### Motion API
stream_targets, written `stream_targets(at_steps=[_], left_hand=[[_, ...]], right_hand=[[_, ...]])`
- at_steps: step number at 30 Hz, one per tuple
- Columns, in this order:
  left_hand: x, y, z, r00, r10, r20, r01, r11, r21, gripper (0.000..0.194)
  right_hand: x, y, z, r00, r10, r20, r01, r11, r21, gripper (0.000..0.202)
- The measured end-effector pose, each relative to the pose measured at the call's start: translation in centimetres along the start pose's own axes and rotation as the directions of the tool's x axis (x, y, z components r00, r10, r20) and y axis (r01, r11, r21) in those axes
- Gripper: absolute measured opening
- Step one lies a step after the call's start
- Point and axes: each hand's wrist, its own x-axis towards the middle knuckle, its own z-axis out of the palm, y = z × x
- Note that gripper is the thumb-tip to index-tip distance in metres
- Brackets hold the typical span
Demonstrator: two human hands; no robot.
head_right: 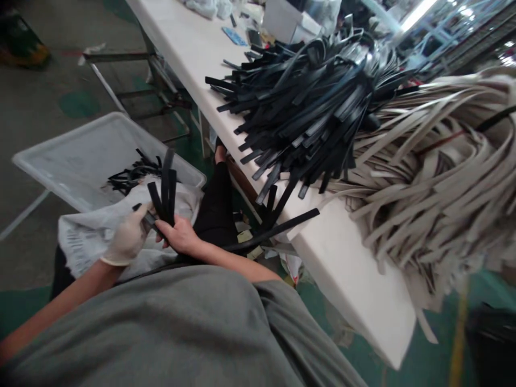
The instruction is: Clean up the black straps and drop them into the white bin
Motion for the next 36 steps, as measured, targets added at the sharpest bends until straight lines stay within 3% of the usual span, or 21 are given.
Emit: stream_targets(at_steps=[5,7,9,12,14,16,19,22,25,30,33,36], left_hand=[[1.7,2.1,0.7,0.999,-0.043,0.008,0.043,0.991,-0.127,0.061],[2.7,2.2,0.6,0.991,-0.083,0.109,0.107,0.966,-0.237,0.074],[3.9,1.9,-0.9,0.98,-0.124,0.156,0.163,0.951,-0.265,0.082],[5.5,1.0,-5.0,0.983,-0.181,-0.039,0.173,0.973,-0.155,0.078],[6.0,-0.1,-7.5,0.964,-0.199,-0.178,0.195,0.98,-0.038,0.071],[6.0,-1.3,-9.1,0.956,-0.226,-0.187,0.244,0.966,0.083,0.066],[5.2,-2.5,-9.7,0.972,-0.225,-0.063,0.233,0.913,0.334,0.055],[4.0,-2.7,-9.5,0.972,-0.218,0.084,0.116,0.763,0.636,0.044],[2.6,-2.2,-9.2,0.965,-0.232,0.123,0.048,0.614,0.788,0.035],[0.7,-3.0,-7.4,0.951,-0.208,0.229,-0.087,0.529,0.844,0.029],[0.4,-4.5,-5.8,0.924,-0.261,0.278,-0.139,0.447,0.883,0.026],[0.6,-4.9,-5.2,0.921,-0.299,0.249,-0.106,0.422,0.9,0.014]], right_hand=[[-1.3,-1.2,-0.1,0.986,0.078,0.148,-0.077,0.997,-0.013,0.044],[-1.5,-2.0,-1.2,0.989,0.081,0.127,-0.087,0.995,0.041,0.044],[-2.0,-2.6,-3.3,0.995,0.059,0.085,-0.068,0.993,0.097,0.043],[-4.5,-2.6,-8.3,0.992,0.109,0.058,-0.118,0.974,0.194,0.041],[-7.6,-1.8,-12.0,0.984,0.181,-0.003,-0.177,0.965,0.192,0.041],[-11.5,-0.4,-15.0,0.962,0.26,-0.084,-0.243,0.954,0.175,0.042],[-16.9,1.9,-17.1,0.887,0.405,-0.221,-0.374,0.912,0.169,0.041],[-19.5,2.6,-16.8,0.837,0.499,-0.226,-0.477,0.867,0.145,0.043],[-18.6,1.1,-15.4,0.85,0.493,-0.185,-0.479,0.87,0.12,0.048],[-12.9,-3.3,-11.6,0.933,0.36,0.006,-0.358,0.924,0.138,0.051],[-9.1,-4.8,-9.1,0.949,0.273,0.158,-0.297,0.941,0.159,0.051],[-5.8,-5.0,-7.0,0.954,0.165,0.252,-0.219,0.955,0.202,0.047]])
